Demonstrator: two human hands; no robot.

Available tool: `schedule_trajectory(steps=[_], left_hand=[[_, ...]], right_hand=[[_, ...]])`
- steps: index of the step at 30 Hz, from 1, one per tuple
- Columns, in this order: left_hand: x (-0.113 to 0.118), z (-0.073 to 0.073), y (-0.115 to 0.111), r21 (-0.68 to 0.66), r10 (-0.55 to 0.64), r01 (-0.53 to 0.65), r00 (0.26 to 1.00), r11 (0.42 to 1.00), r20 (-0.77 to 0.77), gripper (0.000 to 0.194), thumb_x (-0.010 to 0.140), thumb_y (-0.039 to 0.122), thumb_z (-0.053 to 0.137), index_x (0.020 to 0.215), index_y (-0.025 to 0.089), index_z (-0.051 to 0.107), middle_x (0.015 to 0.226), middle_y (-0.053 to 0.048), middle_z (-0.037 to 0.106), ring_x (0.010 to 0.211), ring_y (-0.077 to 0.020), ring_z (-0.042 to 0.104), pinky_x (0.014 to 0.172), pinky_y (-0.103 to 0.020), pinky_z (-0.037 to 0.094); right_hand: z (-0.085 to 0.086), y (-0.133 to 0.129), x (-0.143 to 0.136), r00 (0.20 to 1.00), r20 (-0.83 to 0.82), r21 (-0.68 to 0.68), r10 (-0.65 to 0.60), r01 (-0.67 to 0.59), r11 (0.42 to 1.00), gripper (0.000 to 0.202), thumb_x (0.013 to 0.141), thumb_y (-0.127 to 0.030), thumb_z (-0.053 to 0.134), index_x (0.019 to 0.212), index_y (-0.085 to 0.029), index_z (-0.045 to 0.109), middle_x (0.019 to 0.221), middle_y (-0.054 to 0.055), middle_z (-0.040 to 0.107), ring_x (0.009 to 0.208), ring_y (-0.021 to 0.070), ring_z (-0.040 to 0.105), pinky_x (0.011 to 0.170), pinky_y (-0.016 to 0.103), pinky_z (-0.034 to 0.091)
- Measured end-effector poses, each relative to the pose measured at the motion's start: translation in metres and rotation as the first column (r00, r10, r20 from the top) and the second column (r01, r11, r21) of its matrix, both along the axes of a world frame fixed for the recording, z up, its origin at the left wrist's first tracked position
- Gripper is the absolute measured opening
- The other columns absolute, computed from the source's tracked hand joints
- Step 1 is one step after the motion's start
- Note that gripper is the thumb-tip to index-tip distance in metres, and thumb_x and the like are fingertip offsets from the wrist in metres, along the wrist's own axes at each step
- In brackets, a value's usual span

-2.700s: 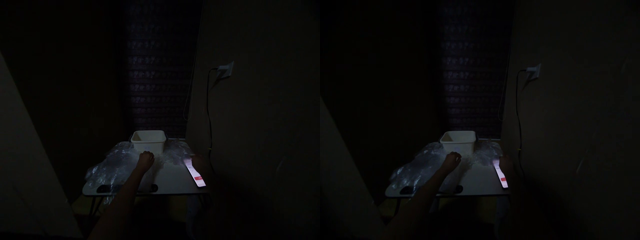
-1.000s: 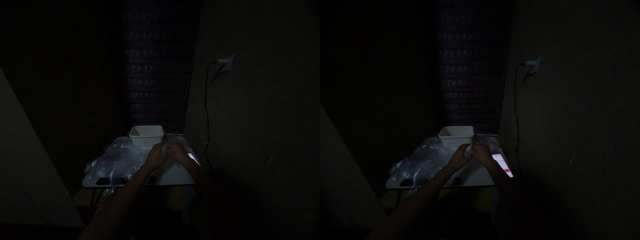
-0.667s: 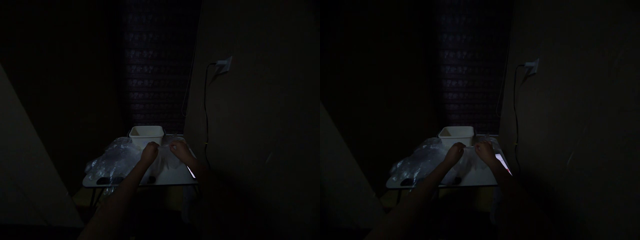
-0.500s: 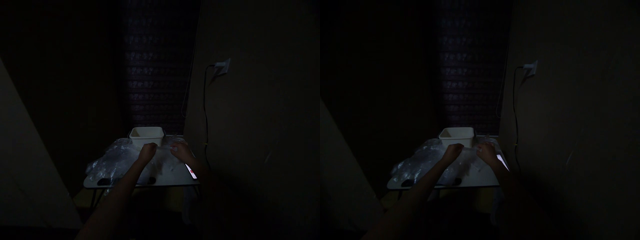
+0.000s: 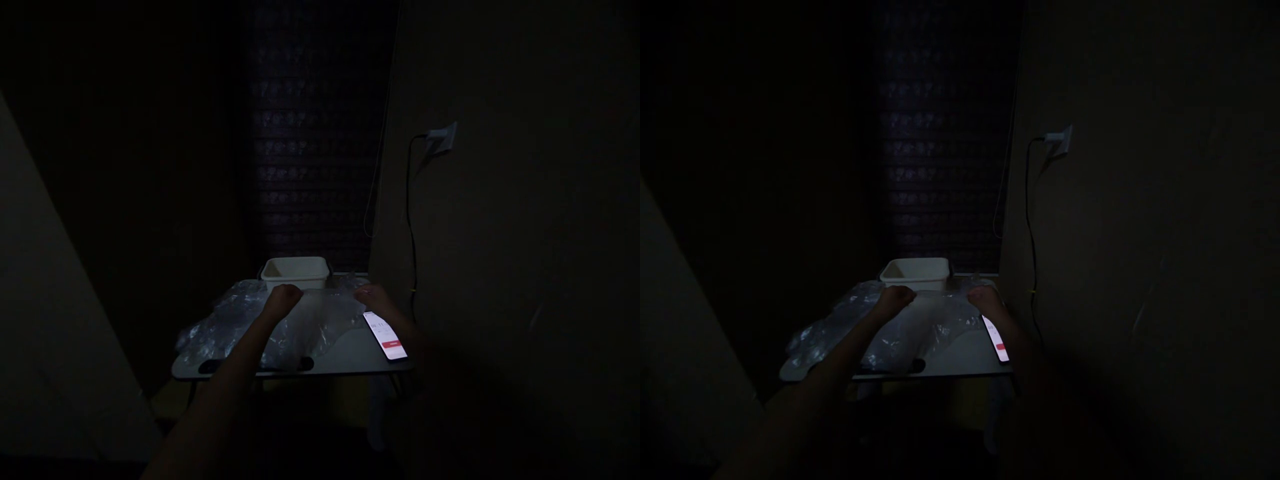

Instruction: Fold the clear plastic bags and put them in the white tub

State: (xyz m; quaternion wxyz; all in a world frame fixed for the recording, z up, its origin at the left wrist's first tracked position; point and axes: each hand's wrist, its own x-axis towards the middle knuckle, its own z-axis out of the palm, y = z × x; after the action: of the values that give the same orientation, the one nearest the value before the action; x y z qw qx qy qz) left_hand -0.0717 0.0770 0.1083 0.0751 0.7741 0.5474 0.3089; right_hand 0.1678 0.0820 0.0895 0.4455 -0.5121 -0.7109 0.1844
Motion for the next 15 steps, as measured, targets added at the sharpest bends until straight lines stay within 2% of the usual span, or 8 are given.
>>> schedule_trajectory(steps=[3, 7, 10, 15], left_hand=[[-0.004, 0.001, 0.0, -0.082, -0.027, 0.046, 0.976, 0.996, 0.217, 0.028, 0.064, 0.034, 0.038, 0.058, 0.011, 0.054, 0.055, -0.005, 0.057, 0.05, -0.0122, 0.052, 0.049, -0.021, 0.038], [-0.007, 0.003, -0.002, -0.137, -0.007, 0.078, 0.891, 0.988, 0.453, 0.029, 0.061, 0.037, 0.04, 0.054, 0.011, 0.051, 0.053, -0.003, 0.054, 0.046, -0.01, 0.049, 0.045, -0.021, 0.038], [-0.009, 0.003, -0.003, -0.164, 0.021, 0.083, 0.836, 0.983, 0.548, 0.028, 0.059, 0.038, 0.043, 0.052, 0.011, 0.05, 0.053, -0.002, 0.053, 0.045, -0.0092, 0.049, 0.044, -0.02, 0.037], [-0.009, 0.003, -0.002, -0.194, 0.087, 0.043, 0.787, 0.98, 0.611, 0.025, 0.056, 0.035, 0.046, 0.054, 0.011, 0.051, 0.054, -0.002, 0.053, 0.043, -0.0082, 0.048, 0.042, -0.019, 0.037]], right_hand=[[0.003, -0.002, 0.004, 0.992, -0.122, -0.022, 0.022, -0.025, 0.999, 0.016, 0.054, -0.027, 0.049, 0.055, -0.014, 0.058, 0.054, 0.002, 0.058, 0.054, 0.0134, 0.051, 0.048, 0.022, 0.037], [0.007, -0.009, 0.01, 0.964, -0.262, -0.075, 0.045, -0.066, 0.995, 0.016, 0.054, -0.029, 0.049, 0.051, -0.014, 0.056, 0.049, 0.0, 0.055, 0.049, 0.0112, 0.049, 0.046, 0.022, 0.037], [0.009, -0.013, 0.014, 0.963, -0.266, -0.106, 0.04, -0.07, 0.992, 0.017, 0.054, -0.028, 0.048, 0.047, -0.014, 0.053, 0.043, -0.001, 0.052, 0.044, 0.0092, 0.047, 0.043, 0.02, 0.035], [0.009, -0.016, 0.014, 0.965, -0.255, -0.217, -0.061, 0.004, 0.976, 0.008, 0.054, -0.02, 0.047, 0.052, -0.014, 0.053, 0.038, -0.004, 0.048, 0.037, 0.0079, 0.044, 0.036, 0.018, 0.032]])
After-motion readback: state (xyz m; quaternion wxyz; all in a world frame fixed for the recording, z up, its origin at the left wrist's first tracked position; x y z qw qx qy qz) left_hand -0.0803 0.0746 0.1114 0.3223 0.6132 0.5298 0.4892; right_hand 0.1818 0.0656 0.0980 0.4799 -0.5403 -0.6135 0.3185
